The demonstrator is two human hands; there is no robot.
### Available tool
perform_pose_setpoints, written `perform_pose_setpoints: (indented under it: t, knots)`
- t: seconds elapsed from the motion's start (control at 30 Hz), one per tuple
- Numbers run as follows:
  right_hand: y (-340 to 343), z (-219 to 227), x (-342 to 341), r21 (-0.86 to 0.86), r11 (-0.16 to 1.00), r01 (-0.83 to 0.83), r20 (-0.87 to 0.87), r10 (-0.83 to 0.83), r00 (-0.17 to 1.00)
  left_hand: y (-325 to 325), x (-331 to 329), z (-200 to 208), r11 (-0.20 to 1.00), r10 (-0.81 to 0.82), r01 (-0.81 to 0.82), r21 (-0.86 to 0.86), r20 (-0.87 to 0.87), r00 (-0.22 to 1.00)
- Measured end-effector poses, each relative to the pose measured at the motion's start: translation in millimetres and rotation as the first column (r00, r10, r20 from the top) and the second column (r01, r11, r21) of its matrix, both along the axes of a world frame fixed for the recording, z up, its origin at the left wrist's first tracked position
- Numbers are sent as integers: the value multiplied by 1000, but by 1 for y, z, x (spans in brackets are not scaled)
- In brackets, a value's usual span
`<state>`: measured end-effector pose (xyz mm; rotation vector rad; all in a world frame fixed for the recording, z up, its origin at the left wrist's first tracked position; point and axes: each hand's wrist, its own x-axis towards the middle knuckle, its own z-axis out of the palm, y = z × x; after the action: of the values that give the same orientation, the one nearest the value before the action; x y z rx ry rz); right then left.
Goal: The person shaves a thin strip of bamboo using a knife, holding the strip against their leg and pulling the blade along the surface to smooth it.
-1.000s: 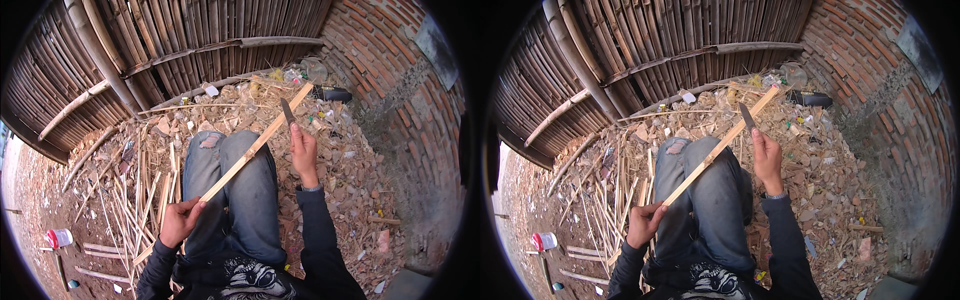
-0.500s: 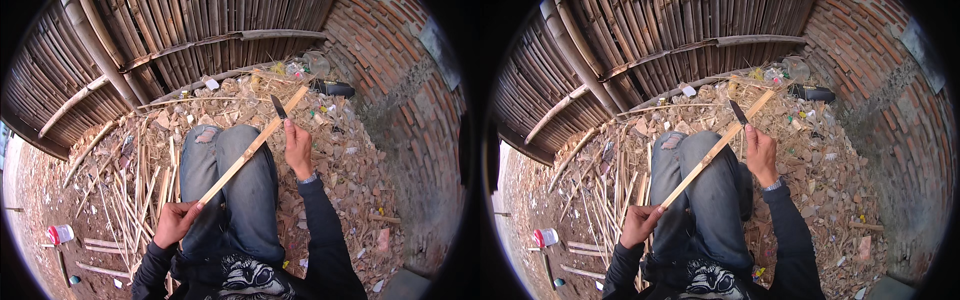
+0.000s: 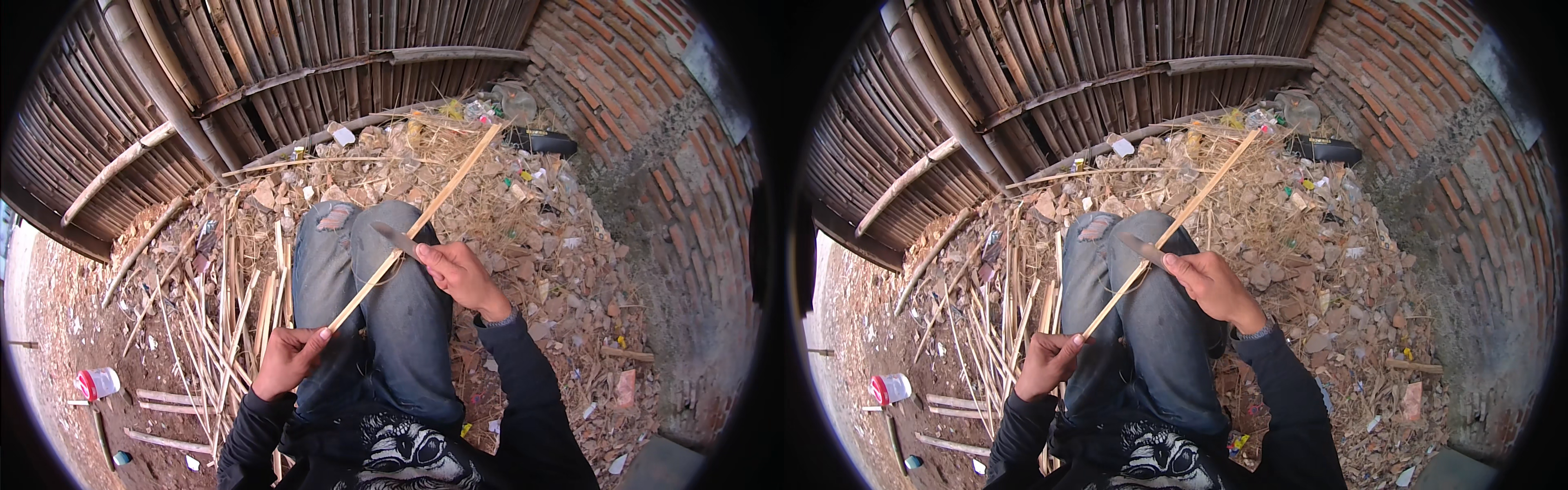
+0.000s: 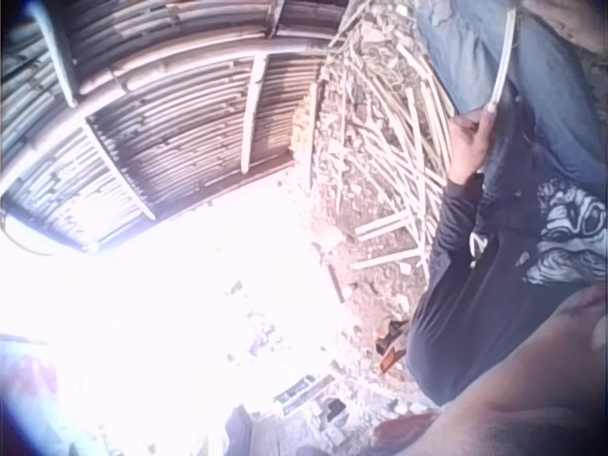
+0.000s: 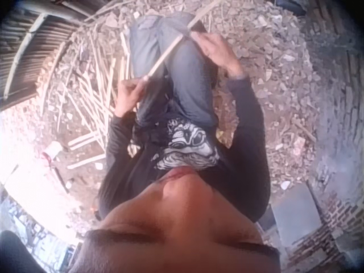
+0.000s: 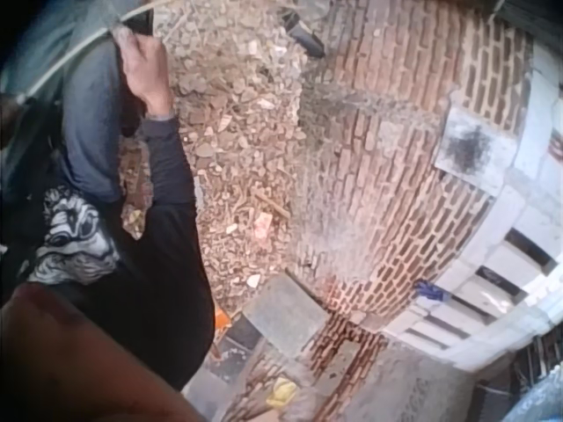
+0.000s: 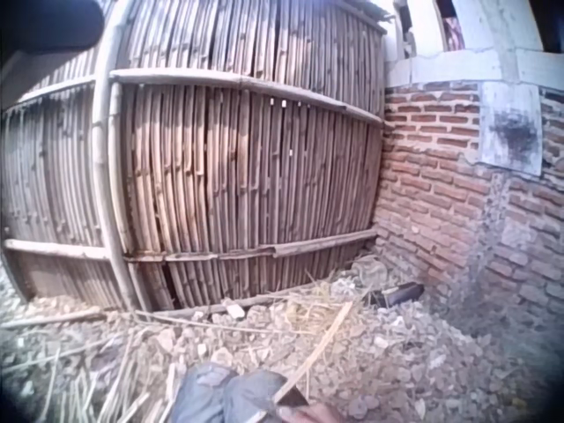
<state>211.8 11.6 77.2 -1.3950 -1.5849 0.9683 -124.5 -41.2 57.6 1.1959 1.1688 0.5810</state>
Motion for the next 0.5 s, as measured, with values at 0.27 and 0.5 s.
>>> perform_pose_setpoints:
  t: [0.27,0.5]
  knots:
    - [-1,13,24,-308,950,-51,-607,-155,780,-10,14,-10,785,209,-15,619,-243,947]
    - [-8,39,-12,95,990,103,161,-117,980,-11,27,2,650,346,48,758,-352,870]
